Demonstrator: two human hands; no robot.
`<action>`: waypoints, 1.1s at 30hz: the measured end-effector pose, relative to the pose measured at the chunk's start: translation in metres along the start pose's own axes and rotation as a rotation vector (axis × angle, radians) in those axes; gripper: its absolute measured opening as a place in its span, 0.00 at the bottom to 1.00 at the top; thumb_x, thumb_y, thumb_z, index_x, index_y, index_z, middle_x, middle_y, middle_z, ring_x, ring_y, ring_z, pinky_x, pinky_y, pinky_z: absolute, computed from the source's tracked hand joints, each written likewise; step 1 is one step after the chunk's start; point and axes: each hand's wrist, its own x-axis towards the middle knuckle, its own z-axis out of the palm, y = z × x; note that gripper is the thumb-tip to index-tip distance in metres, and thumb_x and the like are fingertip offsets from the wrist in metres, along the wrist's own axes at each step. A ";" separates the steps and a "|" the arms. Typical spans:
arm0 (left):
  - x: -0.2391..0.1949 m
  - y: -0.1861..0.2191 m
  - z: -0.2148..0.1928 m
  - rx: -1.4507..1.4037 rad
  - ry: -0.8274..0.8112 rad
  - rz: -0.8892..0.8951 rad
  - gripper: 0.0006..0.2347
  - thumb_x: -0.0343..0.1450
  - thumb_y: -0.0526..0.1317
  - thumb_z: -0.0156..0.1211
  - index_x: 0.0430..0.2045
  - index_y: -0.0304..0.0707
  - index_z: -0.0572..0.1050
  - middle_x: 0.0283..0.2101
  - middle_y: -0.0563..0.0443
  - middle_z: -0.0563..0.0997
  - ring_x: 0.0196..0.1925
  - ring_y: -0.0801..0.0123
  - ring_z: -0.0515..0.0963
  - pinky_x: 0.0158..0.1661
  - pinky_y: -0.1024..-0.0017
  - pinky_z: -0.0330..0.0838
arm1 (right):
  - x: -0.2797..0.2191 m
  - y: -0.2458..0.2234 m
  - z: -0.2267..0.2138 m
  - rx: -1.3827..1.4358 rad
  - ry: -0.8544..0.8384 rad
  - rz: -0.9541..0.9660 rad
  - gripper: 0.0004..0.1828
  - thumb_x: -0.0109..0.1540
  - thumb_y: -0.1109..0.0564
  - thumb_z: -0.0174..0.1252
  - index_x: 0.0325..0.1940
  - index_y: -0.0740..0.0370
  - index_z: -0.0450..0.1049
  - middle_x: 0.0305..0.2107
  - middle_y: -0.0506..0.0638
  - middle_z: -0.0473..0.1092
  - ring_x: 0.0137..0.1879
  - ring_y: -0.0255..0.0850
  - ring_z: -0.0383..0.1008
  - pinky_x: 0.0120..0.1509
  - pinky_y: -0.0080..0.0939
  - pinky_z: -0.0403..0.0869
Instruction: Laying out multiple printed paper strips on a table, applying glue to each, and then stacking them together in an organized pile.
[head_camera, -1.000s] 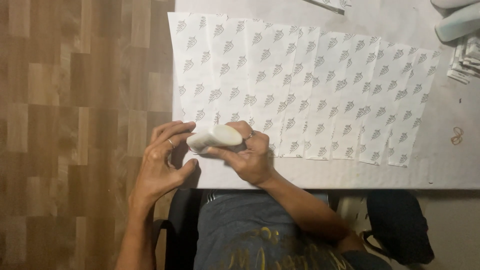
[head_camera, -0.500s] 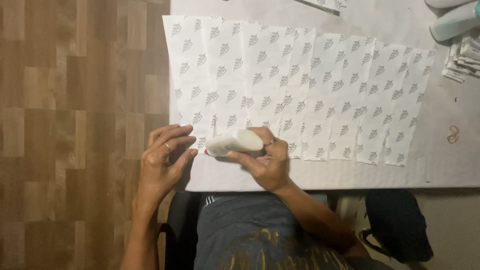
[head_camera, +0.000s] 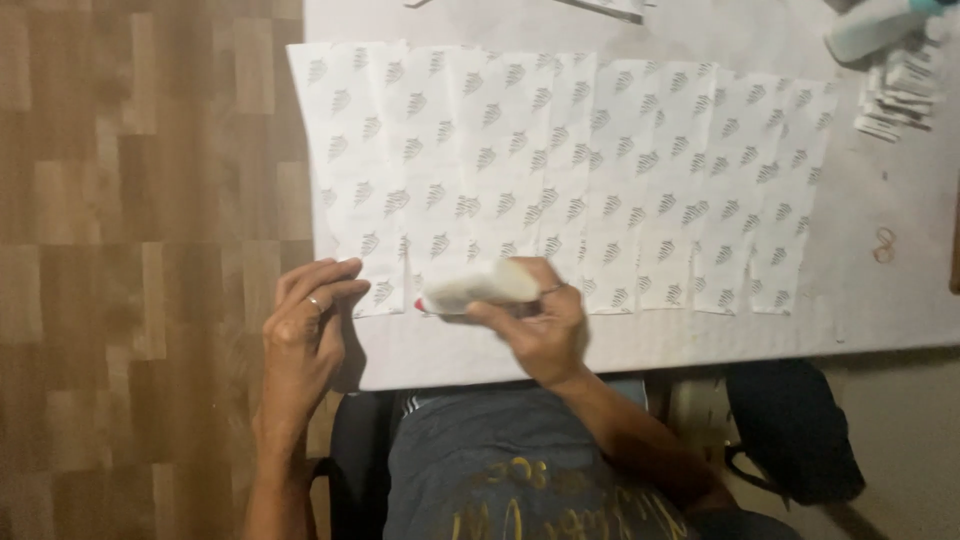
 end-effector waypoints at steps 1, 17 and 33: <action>-0.003 -0.001 0.000 0.049 -0.019 0.025 0.13 0.68 0.19 0.55 0.37 0.33 0.82 0.48 0.45 0.84 0.56 0.51 0.77 0.57 0.57 0.70 | -0.002 -0.006 -0.017 0.062 0.110 0.171 0.22 0.51 0.66 0.74 0.46 0.69 0.76 0.34 0.57 0.78 0.43 0.47 0.82 0.44 0.45 0.82; 0.032 0.110 0.199 -0.287 -0.261 0.408 0.05 0.75 0.31 0.54 0.42 0.26 0.72 0.38 0.39 0.75 0.38 0.54 0.75 0.39 0.65 0.70 | 0.015 -0.031 -0.425 -0.756 0.480 0.588 0.20 0.68 0.64 0.60 0.64 0.65 0.73 0.48 0.55 0.76 0.48 0.40 0.78 0.47 0.38 0.78; 0.033 0.212 0.371 -0.159 -0.248 0.794 0.06 0.69 0.30 0.64 0.36 0.25 0.74 0.41 0.34 0.76 0.47 0.45 0.81 0.54 0.54 0.74 | -0.012 -0.023 -0.373 -0.783 -0.122 -0.237 0.10 0.58 0.65 0.69 0.43 0.67 0.82 0.46 0.60 0.78 0.53 0.56 0.80 0.55 0.53 0.79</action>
